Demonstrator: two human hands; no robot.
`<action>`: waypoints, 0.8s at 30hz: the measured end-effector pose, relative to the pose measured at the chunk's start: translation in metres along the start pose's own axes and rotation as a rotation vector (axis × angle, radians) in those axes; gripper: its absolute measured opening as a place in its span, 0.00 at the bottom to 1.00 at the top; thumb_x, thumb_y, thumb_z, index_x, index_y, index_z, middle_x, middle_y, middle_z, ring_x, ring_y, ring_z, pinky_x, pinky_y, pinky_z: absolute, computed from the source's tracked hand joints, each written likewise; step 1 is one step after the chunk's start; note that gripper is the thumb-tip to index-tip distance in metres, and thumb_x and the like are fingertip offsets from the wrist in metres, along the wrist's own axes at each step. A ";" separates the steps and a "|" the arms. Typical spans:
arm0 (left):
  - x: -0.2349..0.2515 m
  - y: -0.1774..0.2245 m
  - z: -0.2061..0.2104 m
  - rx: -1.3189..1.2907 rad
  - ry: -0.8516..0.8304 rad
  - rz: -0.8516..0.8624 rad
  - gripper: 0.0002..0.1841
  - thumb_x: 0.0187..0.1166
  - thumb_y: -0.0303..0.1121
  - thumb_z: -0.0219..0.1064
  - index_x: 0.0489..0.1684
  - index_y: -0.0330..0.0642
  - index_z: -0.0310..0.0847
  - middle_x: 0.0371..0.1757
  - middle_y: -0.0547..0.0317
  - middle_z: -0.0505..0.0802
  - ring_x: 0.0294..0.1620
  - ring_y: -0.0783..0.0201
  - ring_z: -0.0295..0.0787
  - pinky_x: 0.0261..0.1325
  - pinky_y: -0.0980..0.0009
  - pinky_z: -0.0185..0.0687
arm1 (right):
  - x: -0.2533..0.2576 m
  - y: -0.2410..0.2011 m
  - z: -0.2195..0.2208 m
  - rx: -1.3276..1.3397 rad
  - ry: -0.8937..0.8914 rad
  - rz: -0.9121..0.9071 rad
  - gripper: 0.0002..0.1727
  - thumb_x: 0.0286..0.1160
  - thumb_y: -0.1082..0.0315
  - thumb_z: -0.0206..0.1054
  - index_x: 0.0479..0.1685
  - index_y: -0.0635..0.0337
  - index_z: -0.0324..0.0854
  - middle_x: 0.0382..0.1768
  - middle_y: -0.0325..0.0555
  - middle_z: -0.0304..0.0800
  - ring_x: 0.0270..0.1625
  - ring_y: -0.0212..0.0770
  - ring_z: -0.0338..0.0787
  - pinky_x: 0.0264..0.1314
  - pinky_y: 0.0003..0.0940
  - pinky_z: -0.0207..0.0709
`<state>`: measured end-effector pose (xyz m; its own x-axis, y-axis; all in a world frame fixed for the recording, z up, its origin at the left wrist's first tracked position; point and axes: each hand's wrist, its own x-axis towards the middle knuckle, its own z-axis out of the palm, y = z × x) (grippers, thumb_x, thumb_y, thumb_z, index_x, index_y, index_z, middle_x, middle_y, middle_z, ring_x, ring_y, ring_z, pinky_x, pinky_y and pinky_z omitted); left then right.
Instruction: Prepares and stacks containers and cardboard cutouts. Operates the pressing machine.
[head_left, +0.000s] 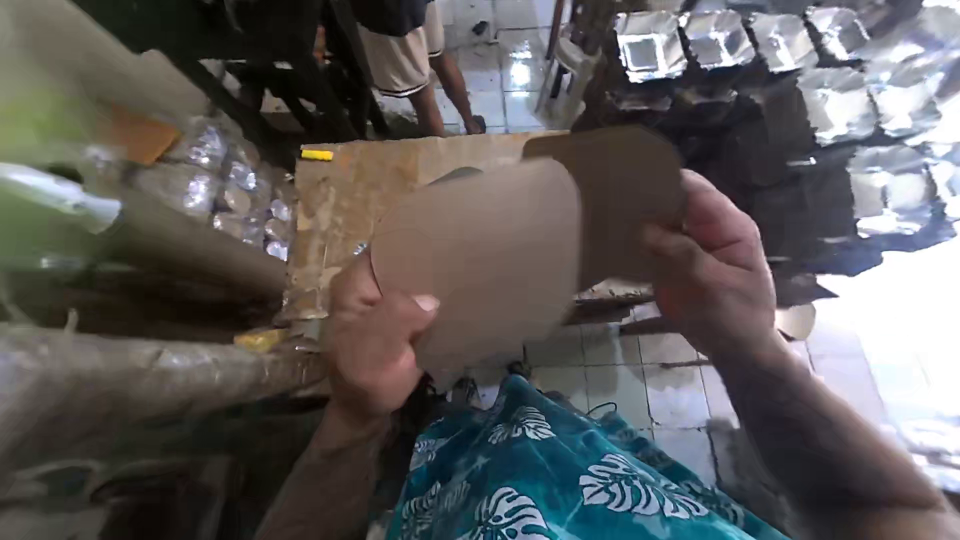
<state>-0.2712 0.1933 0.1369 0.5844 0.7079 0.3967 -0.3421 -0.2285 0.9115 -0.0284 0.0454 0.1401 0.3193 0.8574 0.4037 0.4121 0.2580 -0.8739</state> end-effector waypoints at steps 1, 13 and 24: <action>-0.013 -0.009 0.006 -0.136 0.109 -0.124 0.17 0.71 0.25 0.55 0.45 0.59 0.85 0.41 0.77 0.95 0.41 0.81 0.91 0.44 0.76 0.91 | -0.003 0.002 0.009 0.328 0.045 0.139 0.24 0.84 0.77 0.50 0.77 0.59 0.72 0.58 0.39 0.90 0.56 0.30 0.90 0.60 0.31 0.88; -0.191 -0.061 0.006 -0.810 0.751 -0.018 0.07 0.70 0.36 0.69 0.28 0.54 0.94 0.32 0.67 0.96 0.36 0.75 0.94 0.43 0.75 0.91 | -0.047 0.034 0.151 1.099 -0.810 0.734 0.10 0.73 0.75 0.69 0.47 0.53 0.93 0.42 0.43 0.98 0.42 0.33 0.96 0.50 0.35 0.92; -0.505 -0.102 -0.141 0.225 1.351 -1.130 0.21 0.88 0.35 0.61 0.72 0.28 0.75 0.70 0.34 0.84 0.71 0.48 0.80 0.74 0.50 0.75 | -0.047 0.025 0.493 -0.249 -1.351 -1.113 0.16 0.76 0.79 0.64 0.58 0.59 0.89 0.64 0.53 0.91 0.70 0.56 0.88 0.72 0.62 0.78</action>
<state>-0.6347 -0.0466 -0.1720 -0.5534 0.5488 -0.6266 -0.0742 0.7168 0.6934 -0.4534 0.2310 -0.0345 -0.9862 0.1075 0.1259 0.0724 0.9639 -0.2563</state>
